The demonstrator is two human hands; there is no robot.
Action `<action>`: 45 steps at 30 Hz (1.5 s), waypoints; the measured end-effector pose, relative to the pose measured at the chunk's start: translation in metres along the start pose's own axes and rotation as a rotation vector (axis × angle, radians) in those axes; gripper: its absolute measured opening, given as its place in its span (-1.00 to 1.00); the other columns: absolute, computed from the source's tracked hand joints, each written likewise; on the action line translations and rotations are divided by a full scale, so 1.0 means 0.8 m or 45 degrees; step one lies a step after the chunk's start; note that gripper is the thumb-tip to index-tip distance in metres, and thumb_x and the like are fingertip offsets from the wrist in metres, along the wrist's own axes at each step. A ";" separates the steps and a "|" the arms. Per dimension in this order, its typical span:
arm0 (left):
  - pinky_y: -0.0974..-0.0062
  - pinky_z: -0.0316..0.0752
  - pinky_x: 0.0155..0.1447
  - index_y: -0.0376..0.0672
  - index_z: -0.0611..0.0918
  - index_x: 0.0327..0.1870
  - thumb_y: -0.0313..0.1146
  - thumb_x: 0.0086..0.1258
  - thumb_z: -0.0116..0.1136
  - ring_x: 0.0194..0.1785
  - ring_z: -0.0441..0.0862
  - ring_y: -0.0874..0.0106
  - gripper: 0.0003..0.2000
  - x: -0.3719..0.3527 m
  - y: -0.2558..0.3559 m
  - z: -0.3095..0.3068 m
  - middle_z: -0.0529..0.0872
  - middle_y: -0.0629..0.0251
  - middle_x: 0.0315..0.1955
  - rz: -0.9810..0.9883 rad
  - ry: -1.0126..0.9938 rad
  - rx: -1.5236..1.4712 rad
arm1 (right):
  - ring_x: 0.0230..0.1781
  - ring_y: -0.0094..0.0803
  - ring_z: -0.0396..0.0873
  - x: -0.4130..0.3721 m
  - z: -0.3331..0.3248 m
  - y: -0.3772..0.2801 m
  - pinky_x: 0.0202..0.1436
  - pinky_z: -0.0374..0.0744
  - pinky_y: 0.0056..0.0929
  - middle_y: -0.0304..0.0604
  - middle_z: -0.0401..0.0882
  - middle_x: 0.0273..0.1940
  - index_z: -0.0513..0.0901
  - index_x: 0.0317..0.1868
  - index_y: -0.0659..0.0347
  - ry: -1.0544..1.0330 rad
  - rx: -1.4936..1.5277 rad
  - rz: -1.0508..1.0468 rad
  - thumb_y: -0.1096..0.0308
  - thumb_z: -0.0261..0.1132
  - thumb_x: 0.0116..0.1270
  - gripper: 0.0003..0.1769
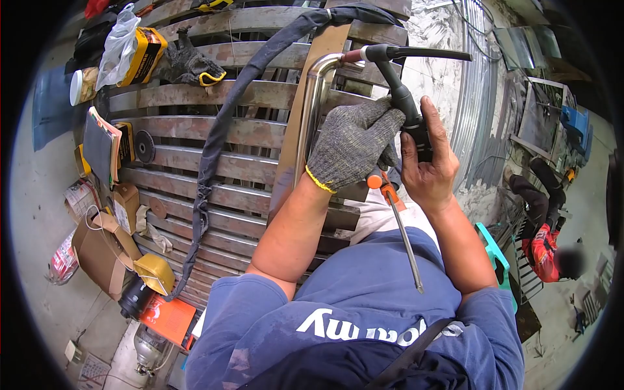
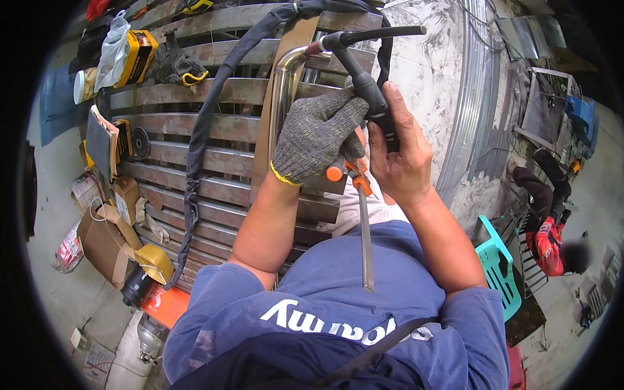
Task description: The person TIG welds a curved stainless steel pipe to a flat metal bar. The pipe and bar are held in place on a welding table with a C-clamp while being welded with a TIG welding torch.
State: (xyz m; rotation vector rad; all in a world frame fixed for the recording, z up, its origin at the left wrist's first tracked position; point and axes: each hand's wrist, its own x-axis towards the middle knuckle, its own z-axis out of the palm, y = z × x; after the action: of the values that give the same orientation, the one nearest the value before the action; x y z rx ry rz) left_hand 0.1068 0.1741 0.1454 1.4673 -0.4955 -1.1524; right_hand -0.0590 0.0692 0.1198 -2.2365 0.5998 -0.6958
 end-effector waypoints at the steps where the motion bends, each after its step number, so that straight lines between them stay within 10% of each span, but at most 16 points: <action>1: 0.39 0.71 -0.35 -0.33 0.85 0.20 -0.22 0.73 0.32 -0.49 0.86 0.42 -0.67 -0.001 0.001 0.001 0.87 0.13 -0.47 -0.030 0.010 -0.034 | 0.11 -0.26 0.91 0.001 -0.001 0.001 0.12 0.83 -0.34 0.20 0.77 0.42 0.47 0.70 0.41 -0.013 -0.018 -0.019 0.59 0.48 0.58 -0.26; 9: 0.39 0.71 -0.33 -0.34 0.84 0.22 -0.21 0.73 0.33 -0.46 0.87 0.44 -0.65 0.005 -0.020 -0.004 0.88 0.13 -0.45 0.246 0.023 0.191 | 0.01 -0.09 0.92 0.007 0.003 -0.006 0.06 0.83 -0.22 0.29 0.82 0.20 0.49 0.68 0.42 0.085 0.003 -0.042 0.66 0.47 0.51 -0.24; 21: 0.39 0.72 -0.30 -0.33 0.85 0.21 -0.19 0.72 0.34 -0.44 0.87 0.42 -0.65 -0.004 0.002 0.001 0.89 0.11 -0.41 -0.126 0.018 -0.088 | 0.02 -0.04 0.91 0.006 -0.002 -0.004 0.08 0.82 -0.21 0.28 0.82 0.18 0.51 0.67 0.41 0.003 -0.027 -0.066 0.68 0.48 0.47 -0.23; 40: 0.29 0.71 -0.22 -0.28 0.85 0.22 -0.21 0.69 0.36 -0.30 0.89 0.21 -0.67 -0.001 -0.012 -0.003 0.89 0.01 -0.31 -0.015 -0.006 0.083 | -0.06 -0.05 0.89 0.006 0.001 -0.007 0.01 0.81 -0.22 0.24 0.83 0.12 0.52 0.65 0.41 0.057 -0.054 -0.080 0.69 0.47 0.47 -0.25; 45: 0.53 0.72 -0.33 -0.32 0.83 0.25 -0.31 0.76 0.34 -0.40 0.88 0.50 -0.72 0.000 -0.024 -0.008 0.87 0.27 -0.41 0.227 -0.056 0.168 | -0.06 -0.05 0.89 0.006 0.002 -0.006 0.01 0.81 -0.21 0.25 0.83 0.11 0.52 0.65 0.42 0.068 -0.032 -0.093 0.69 0.47 0.46 -0.25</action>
State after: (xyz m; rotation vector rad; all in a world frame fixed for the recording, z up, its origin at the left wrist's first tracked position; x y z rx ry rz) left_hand 0.1064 0.1827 0.1268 1.4800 -0.7296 -1.0280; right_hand -0.0535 0.0701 0.1241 -2.2787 0.5582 -0.7911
